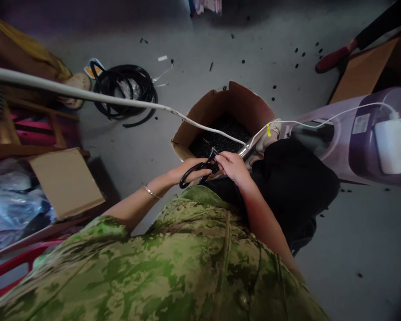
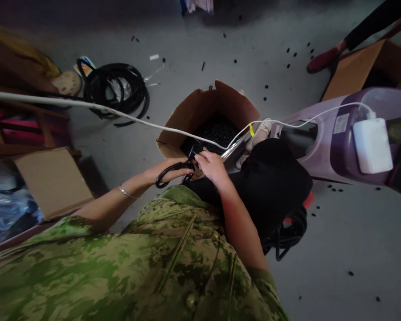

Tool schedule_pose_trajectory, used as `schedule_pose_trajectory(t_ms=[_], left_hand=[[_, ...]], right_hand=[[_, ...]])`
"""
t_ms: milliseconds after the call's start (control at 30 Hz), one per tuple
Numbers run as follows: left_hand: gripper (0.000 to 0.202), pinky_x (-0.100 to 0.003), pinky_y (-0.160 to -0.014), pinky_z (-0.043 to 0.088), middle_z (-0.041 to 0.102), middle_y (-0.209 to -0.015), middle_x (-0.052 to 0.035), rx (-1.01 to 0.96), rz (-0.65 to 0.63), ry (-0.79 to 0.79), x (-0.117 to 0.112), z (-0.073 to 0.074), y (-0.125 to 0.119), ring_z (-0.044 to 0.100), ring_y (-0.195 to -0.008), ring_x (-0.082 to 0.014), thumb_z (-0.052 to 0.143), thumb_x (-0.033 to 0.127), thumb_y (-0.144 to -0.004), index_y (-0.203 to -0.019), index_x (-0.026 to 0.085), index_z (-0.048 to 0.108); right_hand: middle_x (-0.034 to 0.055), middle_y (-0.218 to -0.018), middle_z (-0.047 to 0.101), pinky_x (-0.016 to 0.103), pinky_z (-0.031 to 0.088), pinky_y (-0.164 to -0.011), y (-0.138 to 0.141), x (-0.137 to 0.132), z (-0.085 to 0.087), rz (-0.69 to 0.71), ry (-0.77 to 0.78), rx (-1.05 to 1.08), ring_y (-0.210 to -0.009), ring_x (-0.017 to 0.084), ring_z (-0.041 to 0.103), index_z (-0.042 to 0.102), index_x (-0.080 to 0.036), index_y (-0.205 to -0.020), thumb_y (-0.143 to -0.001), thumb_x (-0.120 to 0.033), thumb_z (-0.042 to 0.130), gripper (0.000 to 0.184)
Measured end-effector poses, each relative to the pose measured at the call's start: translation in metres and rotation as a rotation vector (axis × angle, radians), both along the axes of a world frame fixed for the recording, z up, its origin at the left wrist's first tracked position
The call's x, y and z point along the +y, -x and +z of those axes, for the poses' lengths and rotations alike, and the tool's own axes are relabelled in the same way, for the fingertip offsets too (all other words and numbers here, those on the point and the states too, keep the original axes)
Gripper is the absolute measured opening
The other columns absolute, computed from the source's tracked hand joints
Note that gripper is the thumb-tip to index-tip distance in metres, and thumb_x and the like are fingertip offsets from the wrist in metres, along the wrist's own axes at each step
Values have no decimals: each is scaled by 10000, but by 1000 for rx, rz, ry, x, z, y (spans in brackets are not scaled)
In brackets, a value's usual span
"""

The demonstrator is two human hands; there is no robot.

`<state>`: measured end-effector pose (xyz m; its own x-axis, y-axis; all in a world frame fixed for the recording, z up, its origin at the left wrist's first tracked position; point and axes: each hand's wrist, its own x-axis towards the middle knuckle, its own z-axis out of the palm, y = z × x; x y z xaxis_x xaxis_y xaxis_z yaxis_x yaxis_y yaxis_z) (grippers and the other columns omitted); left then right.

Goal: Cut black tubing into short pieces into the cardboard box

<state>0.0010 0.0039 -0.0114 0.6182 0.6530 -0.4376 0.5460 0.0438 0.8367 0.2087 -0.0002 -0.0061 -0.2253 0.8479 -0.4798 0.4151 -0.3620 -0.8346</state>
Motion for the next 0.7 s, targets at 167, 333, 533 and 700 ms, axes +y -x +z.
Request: schedule_pose_trajectory(t_ms=[167,333,533,700], left_hand=[[525,-302,-854,507,750,-1076,-74,45,-1,-22,-1,-3,1,672,-967,-242,543,570,-920,-1212,151,667],[418,-287,-779,493,751,-970,-73,105,-21,-77,-2,-1,0,667,-876,-226,526,491,-929,-1120,153,682],[313,-269,-712,473,738,-858,-76,219,-92,-168,-4,1,1,664,-780,-206,498,409,-946,-980,160,684],[303,-301,-725,487,753,-920,-119,388,-96,-261,-10,-9,0,696,-835,-251,522,398,-926,-1004,168,703]], right_hand=[[-20,-626,565,243,348,-594,2,0,-2,39,5,-7,-612,125,507,637,-178,-756,-944,-327,485,284],[-30,-598,541,241,325,-578,3,0,-6,74,28,1,-593,120,489,603,-188,-707,-938,-333,494,294],[-41,-549,467,250,273,-553,3,0,-4,105,37,23,-569,117,423,524,-197,-622,-912,-358,509,332],[-45,-534,424,250,269,-552,2,-1,-5,99,41,76,-560,115,377,469,-203,-580,-900,-353,503,356]])
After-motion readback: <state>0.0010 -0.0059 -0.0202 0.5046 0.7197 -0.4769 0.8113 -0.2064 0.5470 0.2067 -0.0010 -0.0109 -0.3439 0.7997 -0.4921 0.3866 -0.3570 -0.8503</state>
